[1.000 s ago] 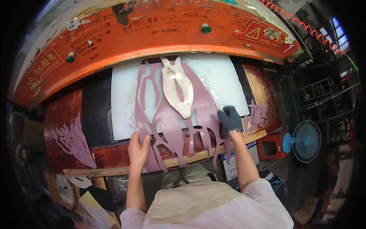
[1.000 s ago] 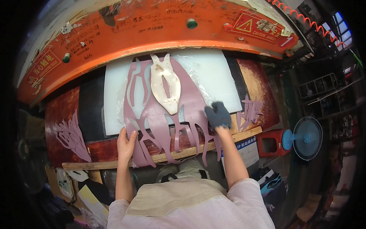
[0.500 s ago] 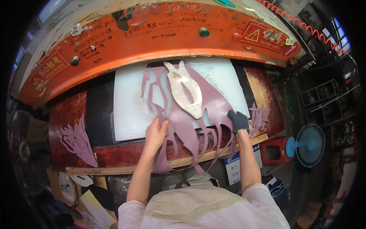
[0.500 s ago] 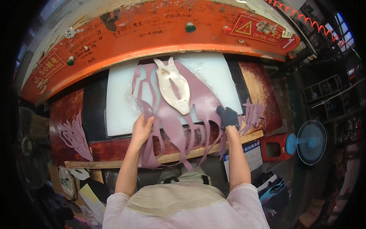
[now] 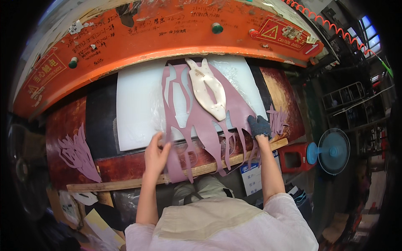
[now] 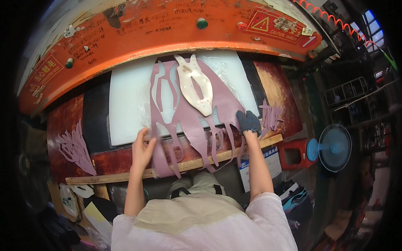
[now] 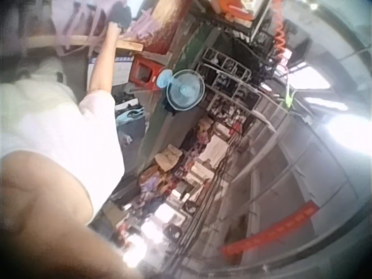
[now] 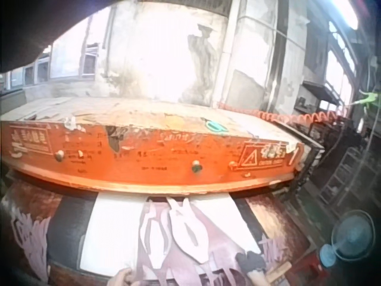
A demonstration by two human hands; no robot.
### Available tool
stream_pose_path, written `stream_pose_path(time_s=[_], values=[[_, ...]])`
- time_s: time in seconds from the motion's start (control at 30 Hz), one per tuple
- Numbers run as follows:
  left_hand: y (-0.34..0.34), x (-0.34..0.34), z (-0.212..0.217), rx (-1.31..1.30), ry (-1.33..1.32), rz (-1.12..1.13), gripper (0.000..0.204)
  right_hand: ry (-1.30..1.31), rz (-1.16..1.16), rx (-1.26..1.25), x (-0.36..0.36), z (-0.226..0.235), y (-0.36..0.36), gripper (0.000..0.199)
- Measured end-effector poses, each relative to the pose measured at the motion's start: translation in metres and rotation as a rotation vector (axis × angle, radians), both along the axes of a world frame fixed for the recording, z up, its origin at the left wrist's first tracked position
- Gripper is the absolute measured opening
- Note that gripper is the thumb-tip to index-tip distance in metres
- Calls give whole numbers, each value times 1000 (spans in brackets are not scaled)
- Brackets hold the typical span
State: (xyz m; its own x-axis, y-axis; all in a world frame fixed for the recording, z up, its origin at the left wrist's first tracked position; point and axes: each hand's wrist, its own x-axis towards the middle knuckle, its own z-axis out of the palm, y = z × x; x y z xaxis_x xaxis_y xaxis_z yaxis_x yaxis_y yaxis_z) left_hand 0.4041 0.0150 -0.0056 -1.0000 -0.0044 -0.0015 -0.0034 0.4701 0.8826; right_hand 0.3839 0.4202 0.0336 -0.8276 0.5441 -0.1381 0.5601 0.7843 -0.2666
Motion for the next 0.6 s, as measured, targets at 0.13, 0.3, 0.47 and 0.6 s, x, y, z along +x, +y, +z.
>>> stream_pose_path(time_s=[0.13, 0.3, 0.47, 0.6], values=[[-5, 83, -3, -308, 303, -37, 60, 83, -75, 22, 3, -6, -9, 68], [5, 95, -35, -513, 491, -23, 43, 171, -73, 10, -1, -8, -10, 68], [9, 87, -46, -468, 606, 69, 37, 122, -100, 32, -11, -15, -2, 66], [11, 92, -51, -490, 597, 94, 35, 280, -27, 55, -12, -23, 2, 60]])
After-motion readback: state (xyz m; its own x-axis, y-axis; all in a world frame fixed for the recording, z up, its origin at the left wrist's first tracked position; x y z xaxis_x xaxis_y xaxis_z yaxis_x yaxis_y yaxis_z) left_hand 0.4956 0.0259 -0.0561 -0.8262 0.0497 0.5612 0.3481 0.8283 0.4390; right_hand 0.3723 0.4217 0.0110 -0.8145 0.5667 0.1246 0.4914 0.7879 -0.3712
